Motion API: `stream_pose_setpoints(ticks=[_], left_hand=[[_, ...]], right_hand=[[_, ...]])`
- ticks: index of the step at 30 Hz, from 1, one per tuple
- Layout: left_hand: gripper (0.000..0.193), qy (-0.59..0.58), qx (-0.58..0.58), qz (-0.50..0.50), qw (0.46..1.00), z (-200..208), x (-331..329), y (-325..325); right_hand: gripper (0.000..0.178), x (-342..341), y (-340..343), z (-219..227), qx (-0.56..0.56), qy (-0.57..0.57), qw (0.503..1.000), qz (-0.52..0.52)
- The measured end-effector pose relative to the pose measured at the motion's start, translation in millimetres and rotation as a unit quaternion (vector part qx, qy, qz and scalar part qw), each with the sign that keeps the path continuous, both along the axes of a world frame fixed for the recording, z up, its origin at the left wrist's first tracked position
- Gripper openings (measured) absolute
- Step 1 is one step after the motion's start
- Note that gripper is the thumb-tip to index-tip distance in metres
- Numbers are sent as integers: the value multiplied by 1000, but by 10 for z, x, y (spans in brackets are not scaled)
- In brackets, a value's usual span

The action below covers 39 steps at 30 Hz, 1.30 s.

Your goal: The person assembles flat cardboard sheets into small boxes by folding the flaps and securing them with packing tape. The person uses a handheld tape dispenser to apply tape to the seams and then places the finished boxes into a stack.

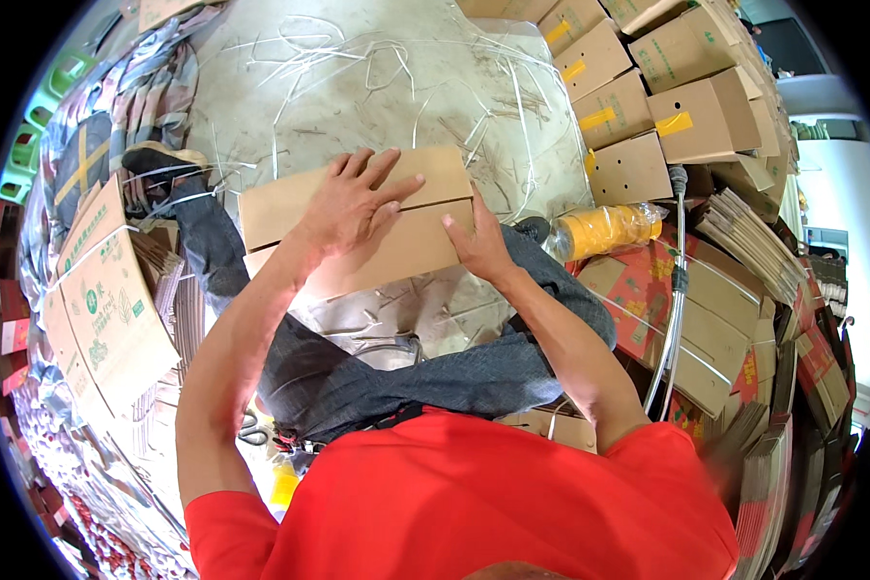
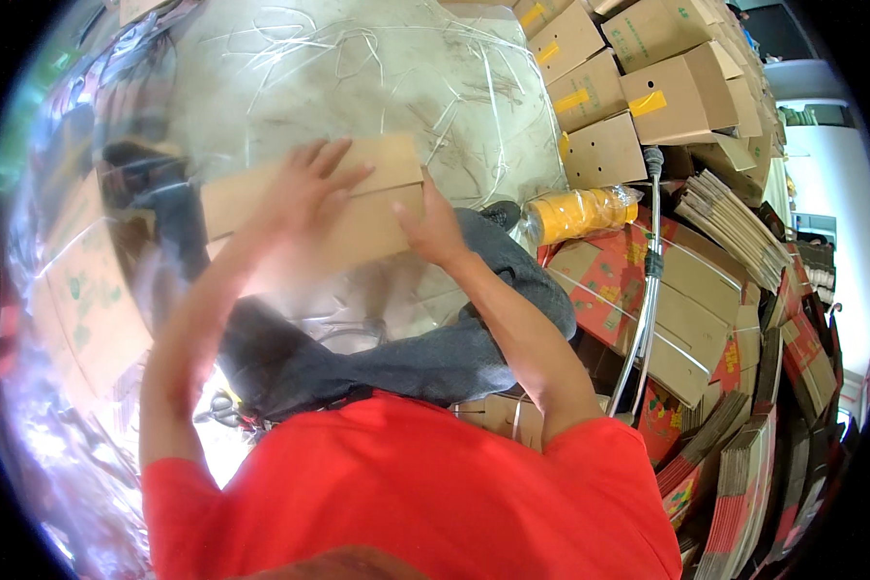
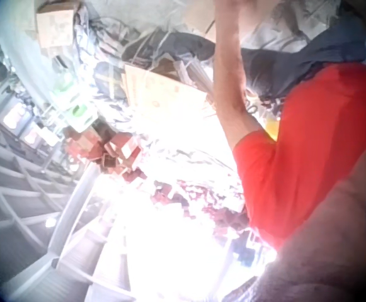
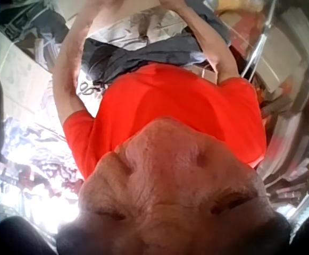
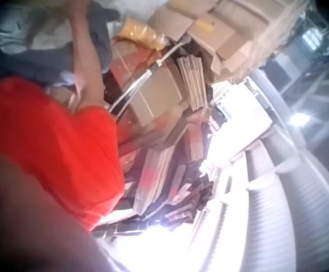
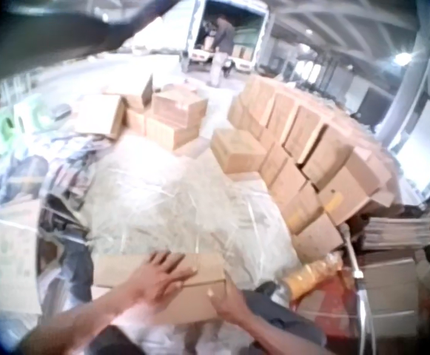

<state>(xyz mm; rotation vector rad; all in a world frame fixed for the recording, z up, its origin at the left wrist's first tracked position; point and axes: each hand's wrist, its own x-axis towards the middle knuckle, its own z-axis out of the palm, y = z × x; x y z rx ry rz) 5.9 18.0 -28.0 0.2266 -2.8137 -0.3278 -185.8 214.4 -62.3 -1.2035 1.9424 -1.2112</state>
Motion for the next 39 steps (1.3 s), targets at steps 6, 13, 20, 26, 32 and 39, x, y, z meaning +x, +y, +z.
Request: stream_pose_setpoints(ticks=[6,13,20,26,32,39], left_hand=[[47,-22,34,6,999,-26,60,-61],[52,-98,0,53,994,-67,105,109],[54,-34,0,48,998,51,52,240],[53,15,34,70,997,43,156,195],[45,238,101,235,937,254,1017,528],[32,93,70,636,763,-1760,3520,1157]], right_hand=[[69,-13,25,-76,6,28,999,21],[78,-101,94,-431,45,48,997,41],[58,-259,-72,-619,108,-103,989,-2],[57,-185,-200,-663,113,-117,986,-48],[56,-176,-139,-547,101,-72,991,-46],[55,-174,-188,-535,93,-85,991,-44]])
